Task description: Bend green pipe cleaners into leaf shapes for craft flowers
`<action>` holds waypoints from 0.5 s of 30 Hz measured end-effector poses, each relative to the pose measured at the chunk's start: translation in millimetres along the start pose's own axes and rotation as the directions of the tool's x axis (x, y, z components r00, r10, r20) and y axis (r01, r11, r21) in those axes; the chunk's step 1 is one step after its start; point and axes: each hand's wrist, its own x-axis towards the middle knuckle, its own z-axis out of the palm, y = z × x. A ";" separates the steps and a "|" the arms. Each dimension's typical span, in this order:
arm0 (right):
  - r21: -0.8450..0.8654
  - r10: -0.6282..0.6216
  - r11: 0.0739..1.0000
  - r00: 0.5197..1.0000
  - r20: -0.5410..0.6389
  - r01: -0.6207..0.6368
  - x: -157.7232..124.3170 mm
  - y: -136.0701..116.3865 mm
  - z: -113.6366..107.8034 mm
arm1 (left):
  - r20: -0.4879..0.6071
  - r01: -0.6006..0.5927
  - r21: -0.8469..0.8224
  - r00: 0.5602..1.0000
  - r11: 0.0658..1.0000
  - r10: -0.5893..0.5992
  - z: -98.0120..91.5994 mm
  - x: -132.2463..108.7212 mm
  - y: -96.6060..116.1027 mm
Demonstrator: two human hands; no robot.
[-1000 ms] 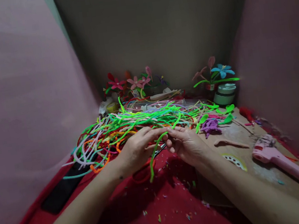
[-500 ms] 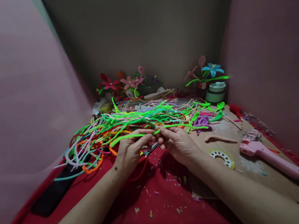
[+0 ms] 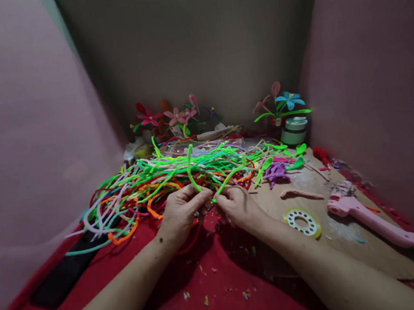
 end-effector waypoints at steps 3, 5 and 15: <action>-0.140 0.028 0.990 0.999 0.039 -0.022 -2.2 -4.0 1.3 | 0.004 -0.047 0.065 0.999 0.997 0.046 1.5 -1.7 2.7; -0.172 0.029 0.985 0.997 0.068 -0.017 -3.4 -5.8 1.9 | 0.000 -0.057 0.100 0.998 0.993 0.057 2.1 -2.4 3.7; -0.031 0.248 0.969 0.953 0.174 -0.246 -2.8 -0.8 3.1 | 0.029 -0.025 0.130 0.999 0.991 0.021 2.9 -4.2 2.2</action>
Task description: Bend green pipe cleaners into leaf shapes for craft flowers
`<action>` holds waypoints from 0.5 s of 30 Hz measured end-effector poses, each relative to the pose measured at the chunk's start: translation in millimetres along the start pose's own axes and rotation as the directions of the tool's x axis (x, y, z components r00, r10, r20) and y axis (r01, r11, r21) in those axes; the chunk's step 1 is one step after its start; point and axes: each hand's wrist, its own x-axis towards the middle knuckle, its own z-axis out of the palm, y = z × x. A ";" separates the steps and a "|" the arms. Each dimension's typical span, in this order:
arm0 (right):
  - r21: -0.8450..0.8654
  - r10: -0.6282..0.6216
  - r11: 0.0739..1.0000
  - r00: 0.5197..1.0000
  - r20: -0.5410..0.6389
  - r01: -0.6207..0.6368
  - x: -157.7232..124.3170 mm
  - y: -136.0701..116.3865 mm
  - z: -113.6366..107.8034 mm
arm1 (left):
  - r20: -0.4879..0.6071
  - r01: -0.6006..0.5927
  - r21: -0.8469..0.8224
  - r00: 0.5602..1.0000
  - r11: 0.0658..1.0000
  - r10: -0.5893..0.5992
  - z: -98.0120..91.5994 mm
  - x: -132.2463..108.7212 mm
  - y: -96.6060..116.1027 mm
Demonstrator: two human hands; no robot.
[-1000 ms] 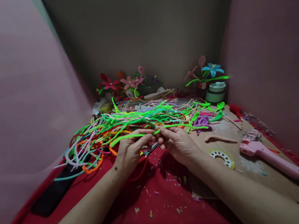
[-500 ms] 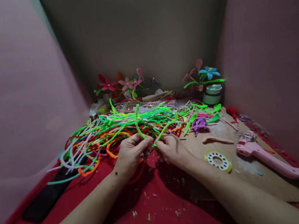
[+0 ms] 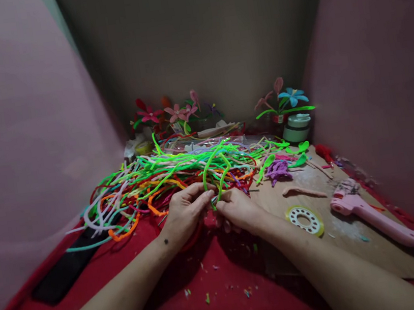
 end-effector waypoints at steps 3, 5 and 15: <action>0.202 -0.134 0.969 0.990 -0.041 0.139 -0.1 -0.9 -1.8 | -0.012 0.034 -0.044 0.999 0.998 -0.034 -2.2 1.5 -0.6; 0.381 -0.203 0.896 0.974 -0.104 0.227 -0.3 -3.0 -3.9 | -0.009 0.088 -0.118 0.996 0.989 -0.090 -4.6 3.1 -2.7; 0.688 -0.196 0.709 0.980 -0.021 0.157 1.0 -2.8 -6.7 | 0.072 0.174 -0.401 0.985 0.899 -0.159 -10.0 10.8 -11.1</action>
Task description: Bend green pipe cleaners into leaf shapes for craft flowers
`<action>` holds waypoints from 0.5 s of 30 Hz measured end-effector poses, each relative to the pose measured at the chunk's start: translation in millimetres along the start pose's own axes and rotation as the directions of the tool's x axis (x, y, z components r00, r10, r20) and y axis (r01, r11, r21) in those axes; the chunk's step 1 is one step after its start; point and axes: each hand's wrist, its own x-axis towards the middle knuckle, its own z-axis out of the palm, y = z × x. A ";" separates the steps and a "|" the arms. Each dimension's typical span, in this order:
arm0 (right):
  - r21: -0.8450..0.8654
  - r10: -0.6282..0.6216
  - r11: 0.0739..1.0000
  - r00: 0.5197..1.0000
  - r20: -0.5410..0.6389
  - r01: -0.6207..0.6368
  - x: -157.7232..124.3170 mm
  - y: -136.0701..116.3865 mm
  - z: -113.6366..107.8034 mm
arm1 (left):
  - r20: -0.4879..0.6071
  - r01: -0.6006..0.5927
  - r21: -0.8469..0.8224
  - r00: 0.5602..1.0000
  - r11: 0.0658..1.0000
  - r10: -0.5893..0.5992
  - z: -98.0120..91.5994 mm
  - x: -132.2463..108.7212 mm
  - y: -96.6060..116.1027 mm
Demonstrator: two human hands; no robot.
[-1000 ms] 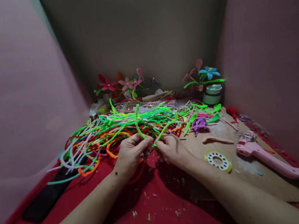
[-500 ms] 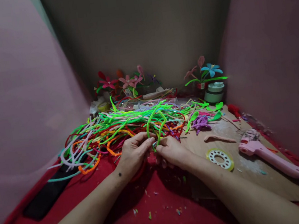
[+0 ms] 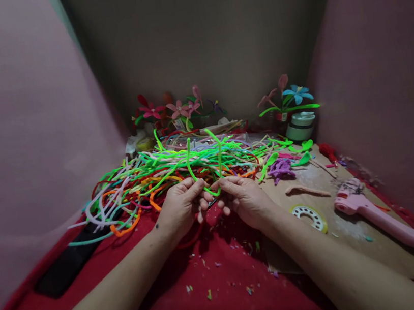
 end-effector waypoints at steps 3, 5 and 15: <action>0.016 0.056 0.998 0.995 0.085 -0.057 0.7 2.7 -3.0 | 0.003 0.007 -0.032 1.000 0.999 -0.007 -1.2 0.6 -0.2; 0.031 0.086 0.995 0.989 0.117 -0.091 0.5 2.2 -4.1 | -0.006 -0.004 -0.042 1.000 0.999 0.004 -1.1 0.2 0.2; 0.117 0.213 0.969 0.975 0.057 -0.219 -3.9 2.3 1.1 | -0.014 -0.009 -0.060 1.000 0.998 0.008 -0.8 -2.9 3.2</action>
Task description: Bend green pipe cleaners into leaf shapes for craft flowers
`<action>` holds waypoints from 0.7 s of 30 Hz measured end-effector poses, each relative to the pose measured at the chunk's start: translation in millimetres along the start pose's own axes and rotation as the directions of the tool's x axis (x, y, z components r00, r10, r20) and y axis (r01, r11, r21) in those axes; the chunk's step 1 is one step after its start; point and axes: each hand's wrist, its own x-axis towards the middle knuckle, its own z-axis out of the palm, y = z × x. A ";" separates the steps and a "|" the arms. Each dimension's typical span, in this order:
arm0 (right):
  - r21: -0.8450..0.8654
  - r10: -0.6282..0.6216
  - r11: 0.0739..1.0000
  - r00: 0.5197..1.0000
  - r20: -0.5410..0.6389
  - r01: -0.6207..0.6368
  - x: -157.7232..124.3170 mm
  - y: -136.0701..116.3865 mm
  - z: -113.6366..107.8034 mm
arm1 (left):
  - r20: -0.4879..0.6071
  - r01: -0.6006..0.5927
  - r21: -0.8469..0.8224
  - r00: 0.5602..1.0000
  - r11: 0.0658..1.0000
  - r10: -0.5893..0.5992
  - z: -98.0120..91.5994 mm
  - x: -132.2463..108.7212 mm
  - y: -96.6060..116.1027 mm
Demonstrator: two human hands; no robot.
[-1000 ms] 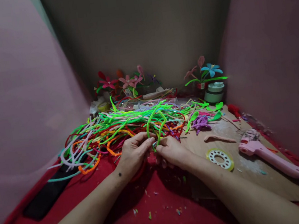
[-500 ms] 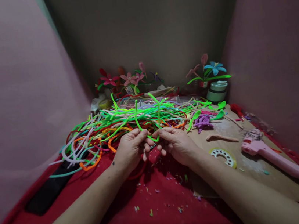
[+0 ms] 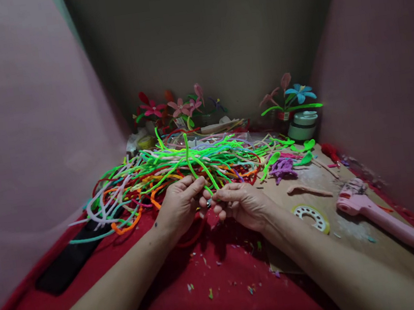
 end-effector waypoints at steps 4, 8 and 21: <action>-0.040 -0.021 0.999 0.999 -0.040 0.019 1.1 1.8 1.2 | 0.121 0.078 0.017 0.990 0.997 -0.079 0.7 -1.5 0.2; -0.025 -0.056 0.998 0.997 -0.047 0.055 1.5 2.8 1.5 | 0.128 0.053 0.116 0.989 0.992 -0.068 3.0 -2.3 -0.3; 0.057 -0.113 0.991 0.991 -0.074 0.117 2.9 9.3 2.6 | 0.016 0.006 0.132 1.000 0.991 -0.008 7.7 -5.8 3.1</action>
